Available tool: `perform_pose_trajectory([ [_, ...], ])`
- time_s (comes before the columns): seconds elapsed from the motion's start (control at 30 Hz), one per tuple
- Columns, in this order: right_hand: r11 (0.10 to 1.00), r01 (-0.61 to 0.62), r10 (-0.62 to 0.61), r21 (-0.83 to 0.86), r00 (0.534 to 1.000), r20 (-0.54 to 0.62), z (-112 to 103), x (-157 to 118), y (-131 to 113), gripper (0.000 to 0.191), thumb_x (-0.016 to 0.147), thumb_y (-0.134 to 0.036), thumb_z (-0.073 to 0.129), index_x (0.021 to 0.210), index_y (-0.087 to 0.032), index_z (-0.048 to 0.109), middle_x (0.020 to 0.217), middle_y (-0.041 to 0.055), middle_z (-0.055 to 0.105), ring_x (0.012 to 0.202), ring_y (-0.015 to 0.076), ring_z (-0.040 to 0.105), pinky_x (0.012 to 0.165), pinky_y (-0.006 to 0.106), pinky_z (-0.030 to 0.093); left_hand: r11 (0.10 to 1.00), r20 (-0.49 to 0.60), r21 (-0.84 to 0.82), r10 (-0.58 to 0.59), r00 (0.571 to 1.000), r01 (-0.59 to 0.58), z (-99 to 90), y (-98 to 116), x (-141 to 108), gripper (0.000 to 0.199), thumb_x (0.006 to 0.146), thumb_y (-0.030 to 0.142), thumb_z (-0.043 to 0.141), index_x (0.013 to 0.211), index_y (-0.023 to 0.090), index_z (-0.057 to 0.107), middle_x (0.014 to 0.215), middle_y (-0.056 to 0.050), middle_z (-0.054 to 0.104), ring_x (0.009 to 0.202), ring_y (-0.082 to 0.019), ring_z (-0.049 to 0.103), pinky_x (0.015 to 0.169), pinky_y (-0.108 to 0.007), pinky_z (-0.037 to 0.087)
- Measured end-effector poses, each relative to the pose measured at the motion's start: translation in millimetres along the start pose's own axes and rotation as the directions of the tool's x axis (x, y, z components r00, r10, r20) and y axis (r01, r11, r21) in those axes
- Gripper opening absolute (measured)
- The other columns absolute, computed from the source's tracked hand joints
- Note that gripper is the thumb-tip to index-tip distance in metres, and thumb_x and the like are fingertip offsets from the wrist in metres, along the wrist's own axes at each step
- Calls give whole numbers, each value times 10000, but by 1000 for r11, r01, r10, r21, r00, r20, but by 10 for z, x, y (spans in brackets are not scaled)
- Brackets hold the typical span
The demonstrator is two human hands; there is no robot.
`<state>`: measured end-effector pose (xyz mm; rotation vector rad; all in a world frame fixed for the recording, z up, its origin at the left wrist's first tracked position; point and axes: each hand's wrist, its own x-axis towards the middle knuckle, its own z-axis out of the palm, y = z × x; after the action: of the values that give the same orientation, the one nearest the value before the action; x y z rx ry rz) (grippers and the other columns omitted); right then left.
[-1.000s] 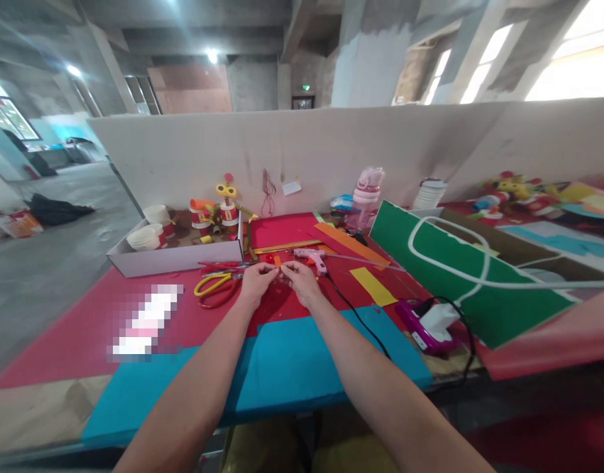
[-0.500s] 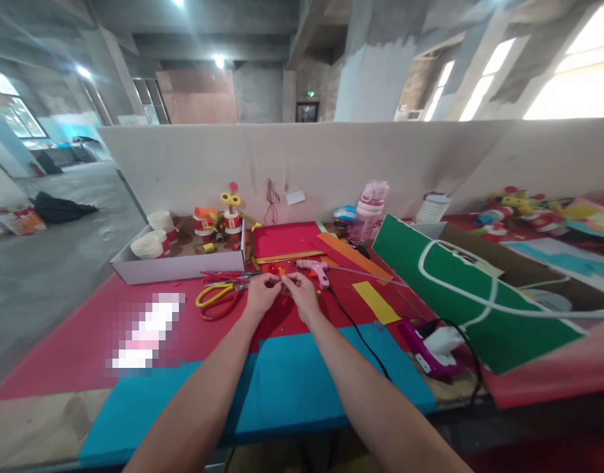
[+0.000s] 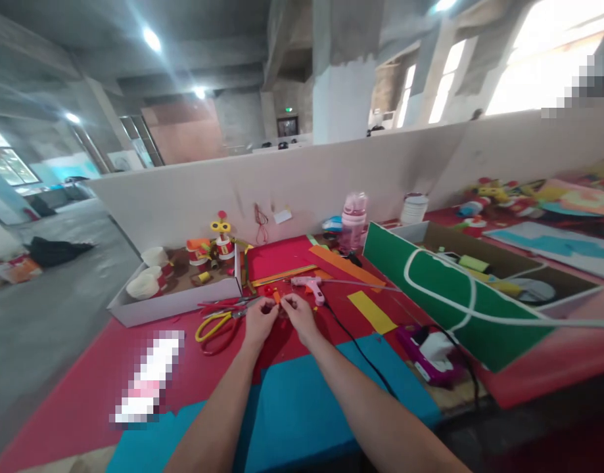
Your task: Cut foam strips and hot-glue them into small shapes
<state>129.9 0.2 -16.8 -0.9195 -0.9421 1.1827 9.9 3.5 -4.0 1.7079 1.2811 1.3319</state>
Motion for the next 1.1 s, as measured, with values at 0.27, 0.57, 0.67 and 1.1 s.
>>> perform_pose_trajectory([
  [0.27,999,-24,25,48,1000,-18,22,-18,1,305,620,-432,716,789,-196,620,718,3,648,647,158,606,653,304,509,993,-14,-117,-29,999,27,0,14,-17,104,684,260,644,674,163,607,620,16,590,594,-111,524,593,-212,405],
  [0.57,997,-6,0,76,997,71,1,-61,-69,267,650,-339,696,875,-203,653,779,6,679,676,147,617,691,293,510,870,38,-453,-201,979,196,18,47,-54,232,675,340,712,788,150,642,676,-9,648,583,-120,570,595,-239,457],
  [0.67,998,-24,21,51,997,69,-6,-65,-69,273,655,-364,697,873,-201,675,761,11,687,667,157,622,686,302,510,858,43,-472,-207,977,202,14,57,-61,244,656,338,731,784,148,645,682,-11,653,588,-120,577,595,-240,463],
  [1.1,998,-42,41,38,999,20,2,-52,-43,255,626,-380,708,790,-185,695,634,7,657,597,160,597,631,307,507,872,74,-432,-219,973,229,1,66,-78,270,652,371,735,767,149,635,635,-2,629,542,-113,551,513,-223,446],
])
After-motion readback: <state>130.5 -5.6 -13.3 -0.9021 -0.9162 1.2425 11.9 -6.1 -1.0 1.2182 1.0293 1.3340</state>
